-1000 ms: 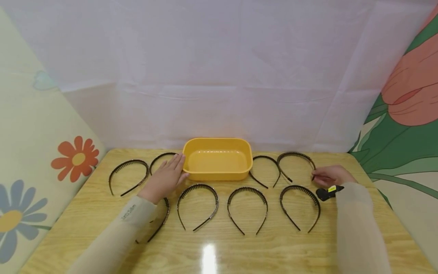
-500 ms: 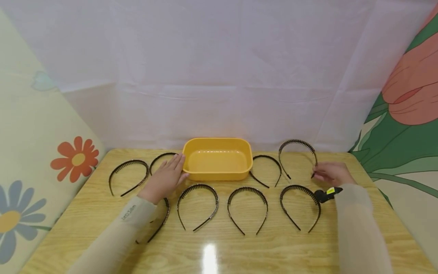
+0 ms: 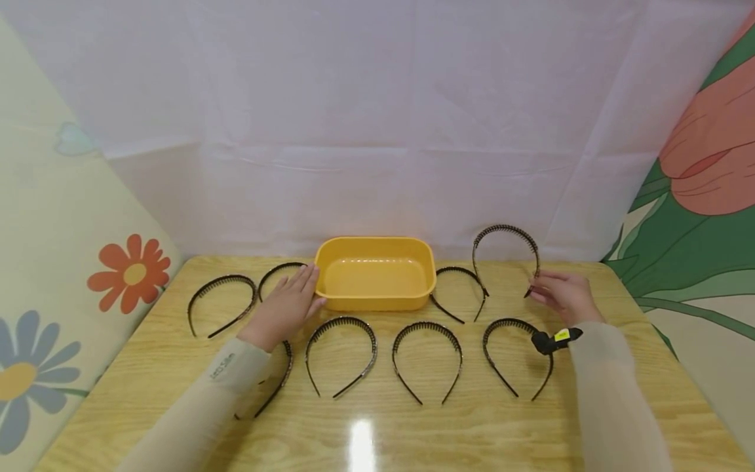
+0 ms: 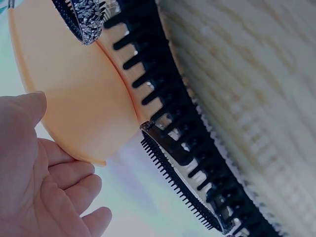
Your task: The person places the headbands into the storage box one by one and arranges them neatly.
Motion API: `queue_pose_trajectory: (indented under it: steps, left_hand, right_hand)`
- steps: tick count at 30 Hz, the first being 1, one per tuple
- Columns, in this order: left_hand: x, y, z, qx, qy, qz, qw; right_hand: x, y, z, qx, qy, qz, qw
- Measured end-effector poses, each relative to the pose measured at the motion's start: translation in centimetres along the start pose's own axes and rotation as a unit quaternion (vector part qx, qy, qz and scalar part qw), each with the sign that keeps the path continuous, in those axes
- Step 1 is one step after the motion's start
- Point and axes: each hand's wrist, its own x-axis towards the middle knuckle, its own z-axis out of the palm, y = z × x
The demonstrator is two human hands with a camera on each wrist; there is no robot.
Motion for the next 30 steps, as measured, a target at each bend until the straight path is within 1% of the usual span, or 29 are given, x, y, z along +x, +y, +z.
queue_pose_trajectory:
  steps: [5, 10, 15, 19, 24, 30]
  left_hand:
    - [0.0, 0.0, 0.0, 0.002, 0.001, 0.0, 1.0]
    - [-0.1, 0.1, 0.0, 0.001, 0.001, -0.001, 1.0]
    - [-0.1, 0.2, -0.1, 0.005, 0.004, -0.001, 1.0]
    - [-0.1, 0.2, -0.1, 0.009, 0.003, -0.001, 1.0]
    - [-0.1, 0.2, -0.2, 0.01, 0.001, 0.0, 1.0]
    - [-0.1, 0.2, 0.0, 0.006, 0.001, -0.002, 1.0]
  right_hand:
    - [-0.2, 0.2, 0.9, 0.023, 0.005, -0.019, 0.9995]
    - [-0.4, 0.2, 1.9, 0.024, 0.008, -0.036, 0.999]
    - [-0.7, 0.1, 3.4, 0.025, 0.018, -0.044, 0.9986]
    - [-0.9, -0.1, 4.7, 0.043, 0.023, -0.058, 0.9971]
    - [-1.2, -0.4, 6.8, 0.054, 0.018, -0.065, 0.9962]
    - [-1.5, -0.4, 9.1, 0.056, -0.007, -0.067, 0.9961]
